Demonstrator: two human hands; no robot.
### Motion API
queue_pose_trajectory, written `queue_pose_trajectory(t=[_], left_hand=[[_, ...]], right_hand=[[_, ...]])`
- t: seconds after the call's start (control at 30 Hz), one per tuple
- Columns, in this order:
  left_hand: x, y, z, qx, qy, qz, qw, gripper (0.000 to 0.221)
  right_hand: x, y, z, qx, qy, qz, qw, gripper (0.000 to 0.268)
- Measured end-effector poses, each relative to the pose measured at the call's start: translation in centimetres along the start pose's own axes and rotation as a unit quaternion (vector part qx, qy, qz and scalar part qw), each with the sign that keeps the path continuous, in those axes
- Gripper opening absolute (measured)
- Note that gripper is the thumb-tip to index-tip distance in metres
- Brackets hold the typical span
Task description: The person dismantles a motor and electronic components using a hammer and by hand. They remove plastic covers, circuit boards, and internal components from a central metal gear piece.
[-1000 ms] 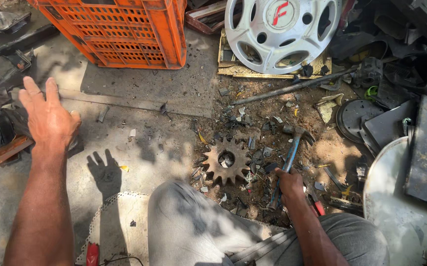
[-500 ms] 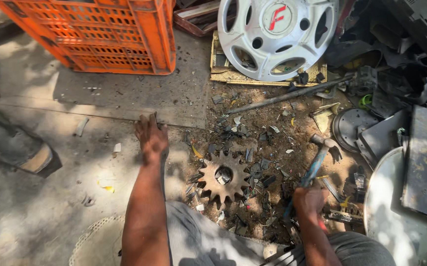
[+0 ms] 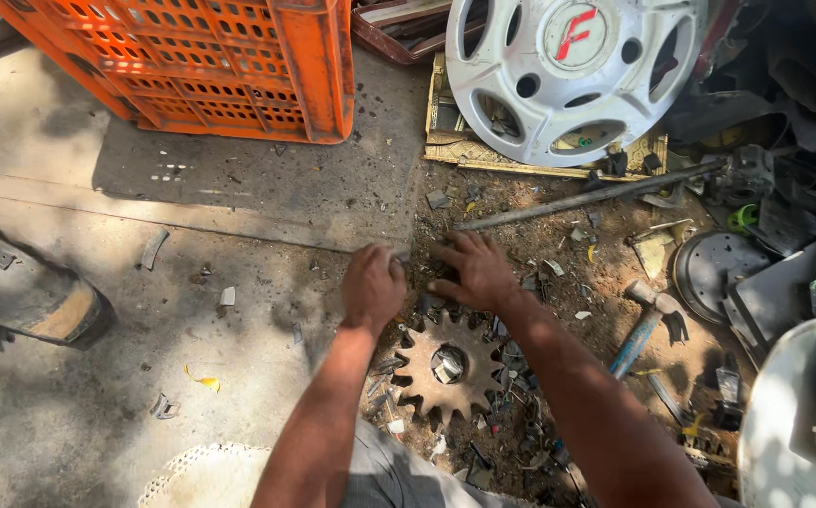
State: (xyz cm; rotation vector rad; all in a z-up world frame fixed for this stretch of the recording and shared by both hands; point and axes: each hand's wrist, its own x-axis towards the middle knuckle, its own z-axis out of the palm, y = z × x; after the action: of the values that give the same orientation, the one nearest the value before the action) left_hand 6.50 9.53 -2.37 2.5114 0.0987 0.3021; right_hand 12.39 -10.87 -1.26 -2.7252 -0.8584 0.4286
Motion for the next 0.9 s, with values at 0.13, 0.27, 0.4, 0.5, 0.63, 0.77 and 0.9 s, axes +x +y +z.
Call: queue_pose_trajectory(t=[0.13,0.27,0.4,0.5,0.63,0.77,0.9], left_hand=[[-0.6,0.3,-0.4,0.138,-0.088,0.050,0.985,0.025],[-1.9,-3.1,0.6,0.187,-0.064,0.197,0.960,0.040],[-4.8,-5.6,-1.2,0.123,-0.188,0.170,0.959,0.025],[-8.5,-5.4,-3.6,0.112,-0.230,0.199,0.946,0.039],[-8.7,-3.8,-4.5,0.067,-0.291,0.174,0.938,0.022],[-8.3,-3.9,-3.1,0.082,-0.249,0.130,0.956,0.021],[-10.5,-5.6,-1.3,0.091,-0.280,0.081,0.952,0.024]], right_hand=[[1.7,-0.5,0.7,-0.054,-0.014,-0.031,0.998,0.079],[-0.8,3.3,3.1,-0.050,0.004,-0.047,0.998,0.057],[-8.8,6.6,4.1,0.006,0.046,0.012,0.999,0.044],[-14.5,8.0,3.4,0.059,0.034,-0.001,0.998,0.047],[-14.2,8.5,3.3,0.066,0.142,-0.038,0.987,0.035],[-11.1,9.3,1.1,0.062,0.040,0.165,0.983,0.065],[-12.9,6.7,3.0,-0.001,0.039,0.156,0.987,0.057]])
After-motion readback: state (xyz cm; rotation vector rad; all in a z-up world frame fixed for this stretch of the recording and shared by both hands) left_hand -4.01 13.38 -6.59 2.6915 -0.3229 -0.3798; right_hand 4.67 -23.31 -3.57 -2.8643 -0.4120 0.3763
